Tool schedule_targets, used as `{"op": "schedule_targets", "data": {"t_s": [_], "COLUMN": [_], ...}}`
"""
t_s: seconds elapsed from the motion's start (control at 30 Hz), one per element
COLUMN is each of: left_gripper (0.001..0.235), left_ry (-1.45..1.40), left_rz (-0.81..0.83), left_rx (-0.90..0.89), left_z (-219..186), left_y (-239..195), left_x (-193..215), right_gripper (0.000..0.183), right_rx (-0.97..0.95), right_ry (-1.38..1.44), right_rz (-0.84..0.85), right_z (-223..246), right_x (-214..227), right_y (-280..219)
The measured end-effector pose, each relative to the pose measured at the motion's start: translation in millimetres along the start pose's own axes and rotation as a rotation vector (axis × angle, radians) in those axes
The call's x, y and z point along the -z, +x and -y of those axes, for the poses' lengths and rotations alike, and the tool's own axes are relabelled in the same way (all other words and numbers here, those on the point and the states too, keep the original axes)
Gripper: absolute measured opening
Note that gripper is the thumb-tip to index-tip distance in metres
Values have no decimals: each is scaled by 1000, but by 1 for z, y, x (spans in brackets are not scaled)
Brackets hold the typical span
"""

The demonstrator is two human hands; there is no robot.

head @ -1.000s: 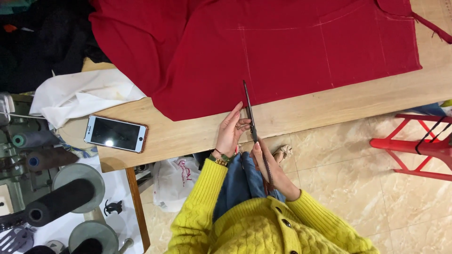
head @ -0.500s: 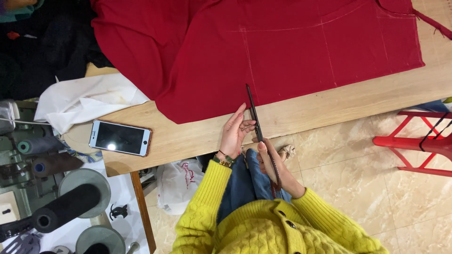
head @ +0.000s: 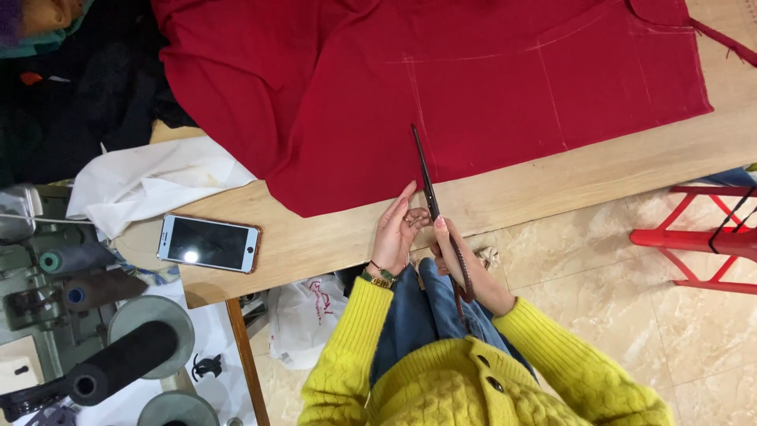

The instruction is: Cutting red fabric along a pattern line with scissors and then folding and smoothing the pieces to organize them on a wooden table.

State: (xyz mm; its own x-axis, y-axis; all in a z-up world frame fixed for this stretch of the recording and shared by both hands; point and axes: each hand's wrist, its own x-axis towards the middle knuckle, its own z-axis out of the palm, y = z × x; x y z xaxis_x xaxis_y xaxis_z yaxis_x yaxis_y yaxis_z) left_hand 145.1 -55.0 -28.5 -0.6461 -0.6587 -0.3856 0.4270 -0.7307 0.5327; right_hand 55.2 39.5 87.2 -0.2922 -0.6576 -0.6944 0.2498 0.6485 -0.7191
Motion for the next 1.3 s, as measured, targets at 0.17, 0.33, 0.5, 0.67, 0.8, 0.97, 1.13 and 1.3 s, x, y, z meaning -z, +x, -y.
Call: {"op": "schedule_targets", "data": {"t_s": [0.17,0.33,0.5,0.67,0.8,0.97,1.13,1.3], "left_gripper": [48,48,48,51,53,54,58,66], "left_ry": [-9,-43,-74,-105,-138,-168,-236,-371], "left_rz": [17,42,70,103,169,211,264,329], "left_rx": [-7,-11,-40,-44,-53,-57,-57,-54], "left_z": [-5,-9,-15,-20,-9,-14,-6,0], "left_y": [-1,-3,-4,-8,-1,-6,1,5], "left_x": [-3,-5,-5,-10,8,6,21,33], "right_gripper": [56,47,62,84,96,75,68,77], "right_rx": [-4,2,-10,-49,-89,-38,-1,1], "right_ry": [-5,114,51,-93,-157,20,128,47], "right_rz": [-31,-50,-17,-20,-41,-68,-81,-101], "right_z": [19,12,1,54,41,13,18,32], "right_x": [-11,-14,-4,-13,-14,-11,-13,-11], "right_y": [-6,2,25,9,30,55,51,55]}}
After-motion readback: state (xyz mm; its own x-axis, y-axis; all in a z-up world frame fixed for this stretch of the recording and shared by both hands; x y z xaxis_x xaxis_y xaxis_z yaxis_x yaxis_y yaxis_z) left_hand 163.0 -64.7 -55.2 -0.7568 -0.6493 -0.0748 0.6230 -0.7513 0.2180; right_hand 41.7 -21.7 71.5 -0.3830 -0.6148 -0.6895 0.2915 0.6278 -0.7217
